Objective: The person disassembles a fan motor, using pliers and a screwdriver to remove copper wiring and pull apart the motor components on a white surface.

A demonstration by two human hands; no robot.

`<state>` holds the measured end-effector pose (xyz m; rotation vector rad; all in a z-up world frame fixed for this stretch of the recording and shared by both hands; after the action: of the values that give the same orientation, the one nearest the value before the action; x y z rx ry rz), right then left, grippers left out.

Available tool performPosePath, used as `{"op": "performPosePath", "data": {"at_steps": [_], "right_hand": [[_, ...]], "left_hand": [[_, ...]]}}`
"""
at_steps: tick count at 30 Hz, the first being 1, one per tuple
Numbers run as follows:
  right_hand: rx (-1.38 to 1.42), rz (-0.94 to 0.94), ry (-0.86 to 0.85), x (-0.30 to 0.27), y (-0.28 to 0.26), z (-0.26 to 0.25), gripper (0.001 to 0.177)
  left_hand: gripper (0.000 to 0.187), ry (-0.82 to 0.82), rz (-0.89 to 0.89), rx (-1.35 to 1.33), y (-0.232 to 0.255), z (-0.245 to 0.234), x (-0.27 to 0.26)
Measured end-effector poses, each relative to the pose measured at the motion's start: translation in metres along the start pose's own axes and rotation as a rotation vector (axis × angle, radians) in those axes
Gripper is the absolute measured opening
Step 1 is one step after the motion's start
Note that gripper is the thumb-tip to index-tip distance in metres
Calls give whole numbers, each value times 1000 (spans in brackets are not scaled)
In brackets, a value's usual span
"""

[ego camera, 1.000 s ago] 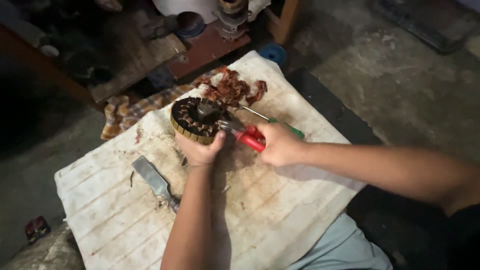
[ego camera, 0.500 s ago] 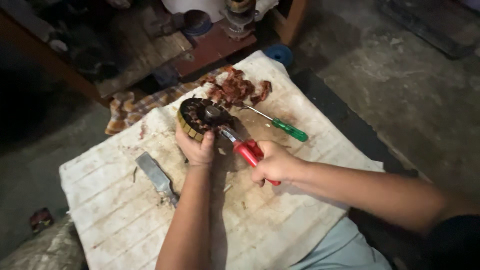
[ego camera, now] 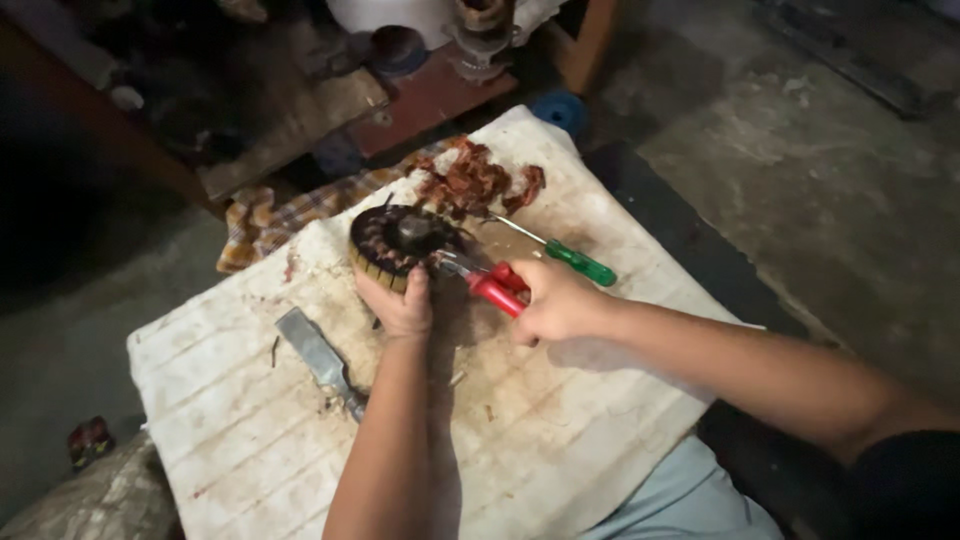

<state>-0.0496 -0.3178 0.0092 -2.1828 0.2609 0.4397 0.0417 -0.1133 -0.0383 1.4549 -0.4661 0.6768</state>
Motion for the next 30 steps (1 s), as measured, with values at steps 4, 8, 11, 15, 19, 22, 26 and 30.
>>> {"op": "performPosePath", "data": {"at_steps": [4,8,11,15,19,22,26,30], "right_hand": [[-262,-102,103,-4,-20,-17,62],[-510,-118,126,7,-29,-37,62],[-547,-250,228,0,-33,-43,62],[-479,-434,402,-10,-37,-47,64],[-489,-436,512,-8,-27,-44,63],[-315,-376,475,3,-7,-42,45],[117,-473,598,16,-5,-36,32],[597,-230,522,41,11,4,35]], "left_hand": [[106,57,31,-55,5,0,0],[108,70,36,-62,3,1,2],[105,115,-25,-186,-18,1,1],[94,156,-72,-448,-47,-1,-4],[78,168,-126,-639,-70,-6,-6],[75,280,-332,-721,-88,-9,-13],[79,382,-409,-842,-83,-14,-5],[82,455,-434,-855,-74,-19,0]]}}
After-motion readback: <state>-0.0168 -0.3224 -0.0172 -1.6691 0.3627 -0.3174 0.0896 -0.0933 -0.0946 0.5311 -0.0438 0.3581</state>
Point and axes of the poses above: each hand's wrist, its own x-axis towards the middle knuckle, its own z-axis out of the palm, y = z × x, the point moved 9 cm from there along x, towards the middle knuckle, and after that the axes turned 6 degrees about z, right-handed, at the moved point
